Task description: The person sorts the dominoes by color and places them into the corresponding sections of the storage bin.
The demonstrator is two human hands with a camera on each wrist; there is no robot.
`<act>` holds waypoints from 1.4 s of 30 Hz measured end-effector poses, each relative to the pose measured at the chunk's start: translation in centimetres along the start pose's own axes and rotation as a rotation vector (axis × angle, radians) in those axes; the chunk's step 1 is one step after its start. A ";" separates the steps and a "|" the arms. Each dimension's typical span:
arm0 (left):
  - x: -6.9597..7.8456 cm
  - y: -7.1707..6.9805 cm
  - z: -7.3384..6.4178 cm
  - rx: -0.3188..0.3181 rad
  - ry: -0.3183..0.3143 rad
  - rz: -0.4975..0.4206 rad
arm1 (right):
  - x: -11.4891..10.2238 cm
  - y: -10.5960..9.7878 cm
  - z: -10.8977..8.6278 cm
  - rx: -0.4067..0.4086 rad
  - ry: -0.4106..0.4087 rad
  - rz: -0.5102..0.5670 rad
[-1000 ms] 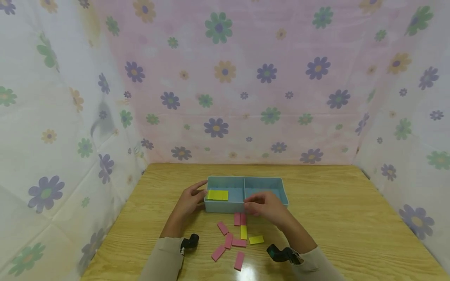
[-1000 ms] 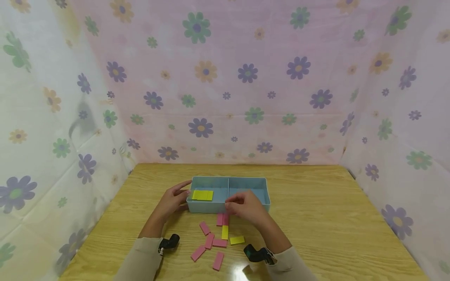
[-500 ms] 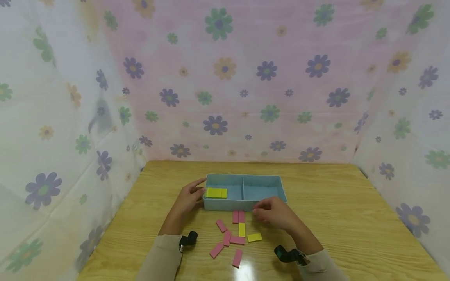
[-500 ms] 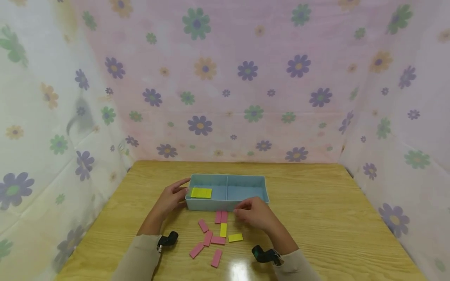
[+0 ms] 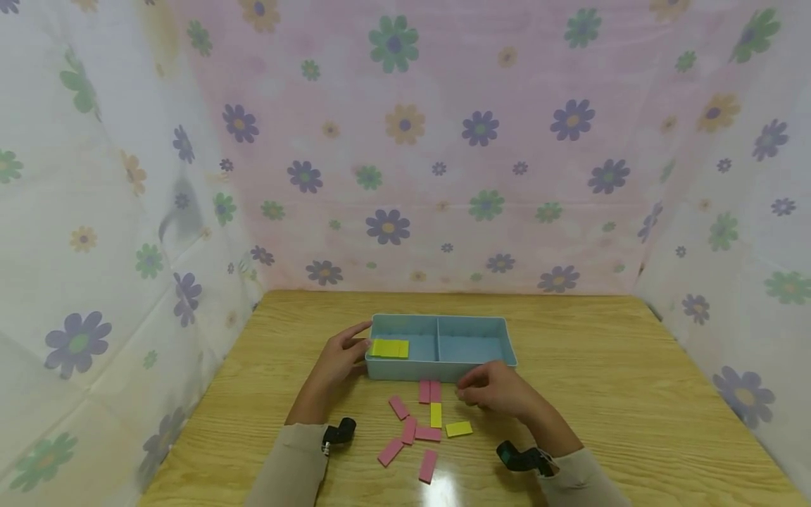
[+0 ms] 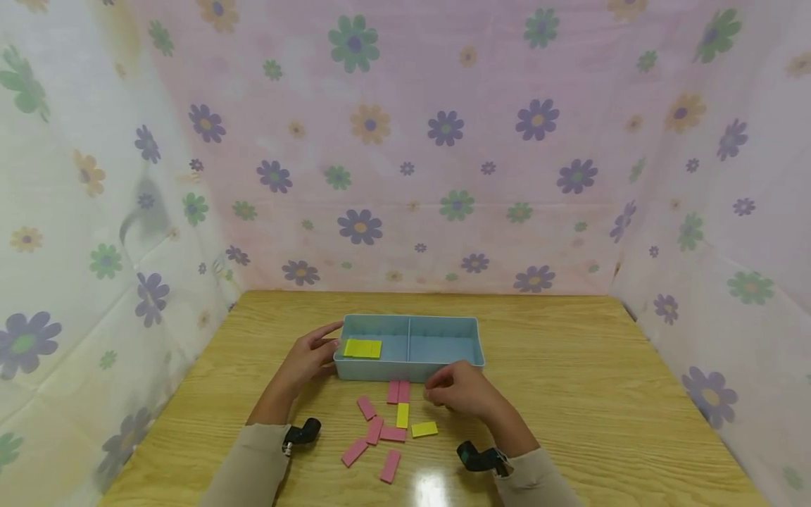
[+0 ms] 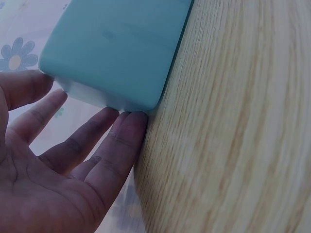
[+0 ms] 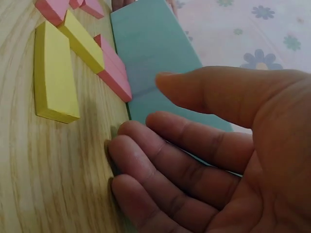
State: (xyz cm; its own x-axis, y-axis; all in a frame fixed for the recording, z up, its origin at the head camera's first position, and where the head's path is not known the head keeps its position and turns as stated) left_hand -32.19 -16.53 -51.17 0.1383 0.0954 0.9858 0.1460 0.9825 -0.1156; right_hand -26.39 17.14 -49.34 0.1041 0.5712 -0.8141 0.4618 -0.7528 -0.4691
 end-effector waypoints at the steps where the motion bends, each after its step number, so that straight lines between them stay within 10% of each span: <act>1: 0.0 0.0 0.0 -0.002 0.001 -0.002 | 0.0 0.1 0.1 -0.006 -0.007 -0.008; 42: 0.2 0.0 -0.2 -0.014 0.020 -0.004 | -0.3 1.7 -0.5 -0.060 -0.049 -0.218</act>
State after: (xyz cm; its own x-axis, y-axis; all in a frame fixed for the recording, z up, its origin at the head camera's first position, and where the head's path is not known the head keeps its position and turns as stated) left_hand -31.95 -16.57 -51.03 0.1574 0.0880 0.9836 0.1605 0.9805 -0.1134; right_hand -25.23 15.85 -49.67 -0.0456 0.7006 -0.7121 0.5208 -0.5916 -0.6154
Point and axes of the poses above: each hand's wrist, its own z-axis towards the middle knuckle, its own y-axis out of the palm, x = y × z, the point moved 2 cm from there along z, towards the middle knuckle, and after that the axes turned 14 degrees about y, right-handed, at the moved point
